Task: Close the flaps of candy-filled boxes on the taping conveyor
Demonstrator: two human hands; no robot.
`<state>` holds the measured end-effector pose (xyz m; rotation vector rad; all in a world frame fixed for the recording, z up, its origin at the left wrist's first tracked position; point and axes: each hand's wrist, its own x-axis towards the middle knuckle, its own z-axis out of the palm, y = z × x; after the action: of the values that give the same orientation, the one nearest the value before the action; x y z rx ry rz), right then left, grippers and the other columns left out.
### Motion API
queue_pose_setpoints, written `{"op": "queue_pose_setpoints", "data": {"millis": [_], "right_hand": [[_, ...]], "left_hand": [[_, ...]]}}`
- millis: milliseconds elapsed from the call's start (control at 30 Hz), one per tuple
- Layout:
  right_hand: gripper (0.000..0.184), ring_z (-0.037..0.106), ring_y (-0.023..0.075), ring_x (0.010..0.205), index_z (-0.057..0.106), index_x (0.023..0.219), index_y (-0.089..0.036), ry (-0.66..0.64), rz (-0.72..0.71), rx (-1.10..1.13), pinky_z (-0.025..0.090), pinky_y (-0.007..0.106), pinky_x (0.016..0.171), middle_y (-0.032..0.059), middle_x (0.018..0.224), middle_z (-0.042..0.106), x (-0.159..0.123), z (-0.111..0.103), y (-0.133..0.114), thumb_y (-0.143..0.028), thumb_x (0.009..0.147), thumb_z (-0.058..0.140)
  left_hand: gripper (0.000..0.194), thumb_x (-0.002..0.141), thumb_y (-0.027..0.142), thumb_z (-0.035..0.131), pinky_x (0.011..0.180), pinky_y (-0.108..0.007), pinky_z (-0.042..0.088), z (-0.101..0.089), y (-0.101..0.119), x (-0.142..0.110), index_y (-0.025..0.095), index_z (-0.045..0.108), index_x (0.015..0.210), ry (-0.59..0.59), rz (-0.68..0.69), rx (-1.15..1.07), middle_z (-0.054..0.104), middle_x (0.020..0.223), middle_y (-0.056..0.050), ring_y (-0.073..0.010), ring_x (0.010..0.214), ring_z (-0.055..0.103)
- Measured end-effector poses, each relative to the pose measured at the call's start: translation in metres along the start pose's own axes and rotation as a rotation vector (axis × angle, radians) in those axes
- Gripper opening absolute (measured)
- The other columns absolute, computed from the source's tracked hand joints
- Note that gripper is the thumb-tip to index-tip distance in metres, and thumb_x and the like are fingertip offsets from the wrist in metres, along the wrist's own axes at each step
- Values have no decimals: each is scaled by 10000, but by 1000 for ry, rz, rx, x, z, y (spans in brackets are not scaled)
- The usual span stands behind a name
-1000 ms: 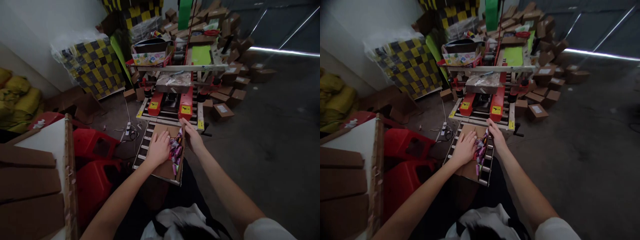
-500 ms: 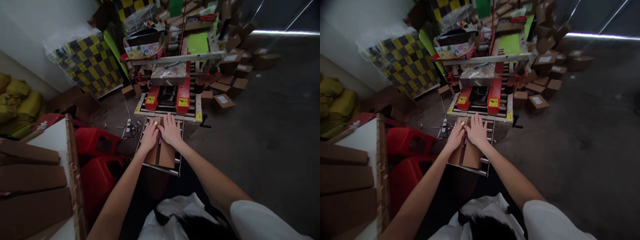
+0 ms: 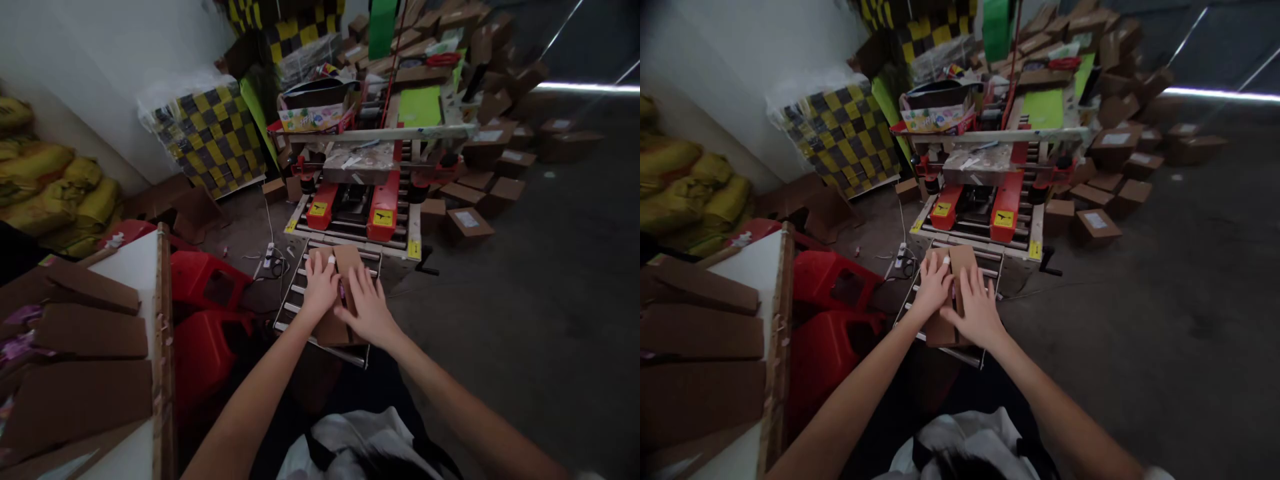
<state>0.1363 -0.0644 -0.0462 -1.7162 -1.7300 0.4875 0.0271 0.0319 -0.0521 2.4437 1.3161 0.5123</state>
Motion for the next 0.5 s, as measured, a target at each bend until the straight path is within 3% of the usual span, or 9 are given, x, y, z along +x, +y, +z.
{"op": "queue_pose_setpoints", "data": {"millis": [100,167,267,367,433,500], "right_hand": [[1248,-30,338,1435,56,1491,-86,-159,-107,-93,147,566,1129,208,1551,8,-31,-6,9,-721,593,646],[1318,-27,349,1433,46,1492,-91,-221,-130,-148,146,587,1122,205,1552,21,-30,-7,6,-691,523,709],[1235,25,347,1435,75,1493,-125,-229,-89,-218,184,602,1104,187,1554,76,-11,-7,1,-583,554,733],[1101,71,337,1434,151,1483,-133,-187,-65,-282,221,591,1093,171,1553,114,19,-6,4,-552,617,687],[1033,101,343,1429,199,1471,-127,-168,-51,-335,248,600,1076,170,1550,131,44,-11,14,-546,649,663],[987,147,367,1415,243,1454,-114,-153,-34,-382,277,626,1046,191,1539,165,70,-21,30,-546,669,656]], "left_hand": [[434,877,324,466,1119,-609,155,-4,2,7,151,550,1266,-71,-106,-73,225,1535,-178,-387,1430,72],[398,882,329,454,1124,-609,140,-5,0,16,176,586,1225,-113,-146,-161,258,1528,-153,-362,1434,76],[348,864,322,477,1146,-569,118,-6,-4,38,175,640,1134,-54,-156,-343,382,1473,-137,-322,1435,119],[327,850,251,462,1145,-526,199,-11,-2,55,159,633,1112,78,-134,-538,517,1371,-135,-278,1390,299],[368,866,216,398,1098,-499,322,-17,0,53,148,581,1178,155,-164,-620,570,1311,-136,-246,1291,457],[390,863,205,394,1059,-459,390,-23,1,35,133,542,1217,220,-215,-696,589,1282,-141,-223,1211,534]]}}
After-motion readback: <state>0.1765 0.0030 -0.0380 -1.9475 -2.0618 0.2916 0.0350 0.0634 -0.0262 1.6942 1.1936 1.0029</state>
